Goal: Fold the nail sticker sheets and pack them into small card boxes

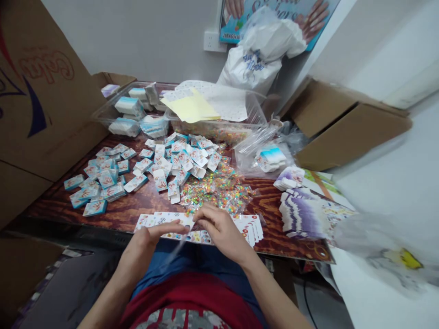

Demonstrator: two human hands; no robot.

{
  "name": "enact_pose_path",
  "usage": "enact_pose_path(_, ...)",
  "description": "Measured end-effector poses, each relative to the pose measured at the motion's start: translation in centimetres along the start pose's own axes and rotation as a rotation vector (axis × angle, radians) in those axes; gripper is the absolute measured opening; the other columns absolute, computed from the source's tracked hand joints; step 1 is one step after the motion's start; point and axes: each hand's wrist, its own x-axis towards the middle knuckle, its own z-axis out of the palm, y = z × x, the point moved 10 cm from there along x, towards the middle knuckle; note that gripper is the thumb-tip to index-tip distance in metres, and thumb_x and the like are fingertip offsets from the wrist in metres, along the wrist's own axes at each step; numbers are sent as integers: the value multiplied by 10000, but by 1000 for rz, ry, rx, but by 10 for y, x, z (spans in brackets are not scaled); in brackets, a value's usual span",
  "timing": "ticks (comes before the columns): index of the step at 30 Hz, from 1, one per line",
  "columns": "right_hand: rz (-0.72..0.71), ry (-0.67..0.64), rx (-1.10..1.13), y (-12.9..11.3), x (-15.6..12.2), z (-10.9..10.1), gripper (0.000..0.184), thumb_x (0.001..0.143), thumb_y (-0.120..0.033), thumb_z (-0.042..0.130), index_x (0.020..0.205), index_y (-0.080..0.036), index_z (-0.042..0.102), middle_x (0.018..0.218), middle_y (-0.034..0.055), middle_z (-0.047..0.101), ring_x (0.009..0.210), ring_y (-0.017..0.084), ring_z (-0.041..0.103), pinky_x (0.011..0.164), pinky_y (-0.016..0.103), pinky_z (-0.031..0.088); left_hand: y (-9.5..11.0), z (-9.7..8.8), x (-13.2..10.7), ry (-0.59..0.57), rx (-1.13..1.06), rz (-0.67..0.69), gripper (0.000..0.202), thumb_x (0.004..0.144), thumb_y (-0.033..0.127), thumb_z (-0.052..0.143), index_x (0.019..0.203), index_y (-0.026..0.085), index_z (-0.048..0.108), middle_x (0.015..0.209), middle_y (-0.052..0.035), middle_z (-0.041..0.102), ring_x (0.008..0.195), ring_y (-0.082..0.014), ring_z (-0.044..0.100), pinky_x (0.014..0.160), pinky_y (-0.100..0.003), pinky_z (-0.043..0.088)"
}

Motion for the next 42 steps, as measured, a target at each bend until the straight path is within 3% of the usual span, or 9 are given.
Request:
enact_pose_path(5, -26, -17, 59, 0, -5, 27, 190, 908, -127, 511, 803, -214, 644, 796, 9, 566, 797, 174, 549, 727, 281, 387, -58, 27, 10, -96, -293, -288, 421, 772, 509, 725, 1037, 181, 727, 911, -59, 711, 828, -190, 630, 763, -283, 476)
enact_pose_path(9, 117, 168, -6, 30, -15, 20, 55, 874, -189, 561, 879, -205, 614, 786, 6, 569, 738, 174, 538, 686, 284, 385, -79, 39, 8, -162, -225, -369, 446, 801, 552, 653, 676, 126, 616, 584, 15, 518, 542, -94, 421, 555, -225, 335)
enact_pose_path(14, 401, 1, 316, 63, -30, 27, 290, 930, -457, 489, 865, -194, 592, 694, -16, 529, 578, 138, 486, 517, 246, 346, -66, -3, 16, 170, 130, -187, 445, 851, 522, 550, 591, 170, 471, 554, 44, 391, 553, -102, 360, 543, -232, 284)
enact_pose_path(18, 384, -93, 297, 56, -32, 39, 154, 836, -340, 618, 801, -196, 574, 704, -31, 512, 633, 132, 494, 561, 233, 364, -61, -15, 17, 322, 259, -105, 414, 884, 477, 512, 598, 184, 449, 550, 49, 365, 550, -107, 364, 537, -227, 303)
enact_pose_path(24, 465, 21, 302, 78, -36, 36, 191, 827, -383, 601, 796, -197, 575, 643, -39, 494, 510, 116, 452, 488, 238, 341, -75, 12, 18, 9, -53, -251, 330, 846, 505, 588, 857, 177, 622, 747, -10, 607, 680, -167, 555, 610, -250, 468)
enact_pose_path(30, 424, -49, 410, 65, -36, 52, 218, 835, -366, 613, 707, -193, 578, 592, -43, 498, 487, 108, 458, 488, 236, 343, -58, 7, 10, 90, 253, -101, 306, 910, 433, 542, 839, 174, 689, 668, -3, 577, 631, -143, 501, 611, -233, 405)
enact_pose_path(35, 377, 47, 365, 60, -29, 51, 209, 858, -356, 604, 727, -194, 595, 605, -34, 542, 534, 124, 522, 530, 239, 401, -74, 38, 0, -123, -111, -262, 366, 934, 496, 485, 967, 171, 648, 837, -38, 636, 716, -160, 597, 646, -262, 519)
enact_pose_path(38, 370, -69, 394, 63, -23, 56, 200, 884, -370, 562, 835, -189, 631, 672, -16, 602, 546, 130, 547, 524, 239, 406, -81, 35, -2, -148, -155, -308, 379, 889, 506, 562, 998, 148, 624, 828, -49, 653, 662, -157, 637, 619, -274, 552)
enact_pose_path(42, 310, 115, 123, 76, -4, 19, 244, 911, -354, 514, 781, -188, 638, 667, 0, 607, 577, 155, 547, 556, 263, 409, -87, 10, 4, -2, -130, -309, 431, 839, 551, 604, 949, 135, 596, 765, -47, 670, 533, -119, 610, 521, -228, 522)
